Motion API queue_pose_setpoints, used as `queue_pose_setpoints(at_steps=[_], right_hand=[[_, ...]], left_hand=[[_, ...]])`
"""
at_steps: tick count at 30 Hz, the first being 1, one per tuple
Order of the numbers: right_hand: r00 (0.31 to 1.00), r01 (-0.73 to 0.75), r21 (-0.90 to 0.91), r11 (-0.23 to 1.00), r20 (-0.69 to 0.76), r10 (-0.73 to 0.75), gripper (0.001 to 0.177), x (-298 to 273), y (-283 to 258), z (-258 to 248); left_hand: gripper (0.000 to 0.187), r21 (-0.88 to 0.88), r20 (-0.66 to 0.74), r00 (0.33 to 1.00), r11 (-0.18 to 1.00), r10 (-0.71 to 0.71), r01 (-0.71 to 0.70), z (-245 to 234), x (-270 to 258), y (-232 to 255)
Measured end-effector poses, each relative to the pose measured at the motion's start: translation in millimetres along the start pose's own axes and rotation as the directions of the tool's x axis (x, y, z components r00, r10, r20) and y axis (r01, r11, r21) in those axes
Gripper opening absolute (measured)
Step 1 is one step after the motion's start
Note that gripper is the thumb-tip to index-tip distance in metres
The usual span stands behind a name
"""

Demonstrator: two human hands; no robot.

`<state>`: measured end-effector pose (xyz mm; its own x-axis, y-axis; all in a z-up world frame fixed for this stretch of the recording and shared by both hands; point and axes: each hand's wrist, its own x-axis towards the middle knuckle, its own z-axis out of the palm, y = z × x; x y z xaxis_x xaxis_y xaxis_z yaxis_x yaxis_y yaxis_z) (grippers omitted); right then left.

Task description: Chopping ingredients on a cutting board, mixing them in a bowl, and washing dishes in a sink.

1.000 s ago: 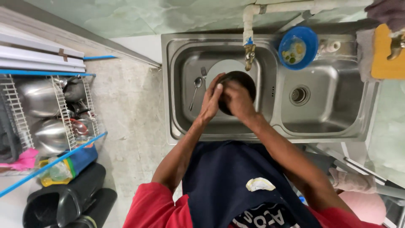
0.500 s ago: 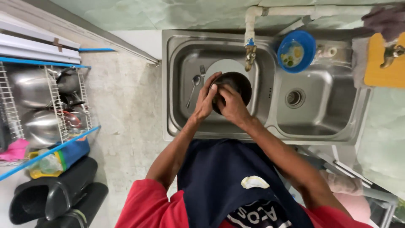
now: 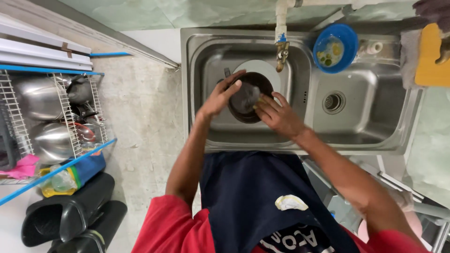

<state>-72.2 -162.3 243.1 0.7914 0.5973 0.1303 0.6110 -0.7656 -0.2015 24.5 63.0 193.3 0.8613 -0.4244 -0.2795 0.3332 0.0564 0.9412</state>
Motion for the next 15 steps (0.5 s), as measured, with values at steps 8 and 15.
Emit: queue_pose_setpoints(at_steps=[8, 15], right_hand=[[0.991, 0.029, 0.107, 0.994, -0.135, -0.015, 0.029, -4.1, -10.9, 9.4], [0.916, 0.401, -0.012, 0.916, 0.018, -0.401, 0.024, 0.6, 46.6, -27.5]], left_hand=[[0.081, -0.116, -0.195, 0.946, 0.951, 0.26, -0.286, 43.1, -16.5, -61.7], [0.061, -0.096, 0.297, 0.948, 0.983, -0.119, 0.154, -8.7, 1.5, -20.9]])
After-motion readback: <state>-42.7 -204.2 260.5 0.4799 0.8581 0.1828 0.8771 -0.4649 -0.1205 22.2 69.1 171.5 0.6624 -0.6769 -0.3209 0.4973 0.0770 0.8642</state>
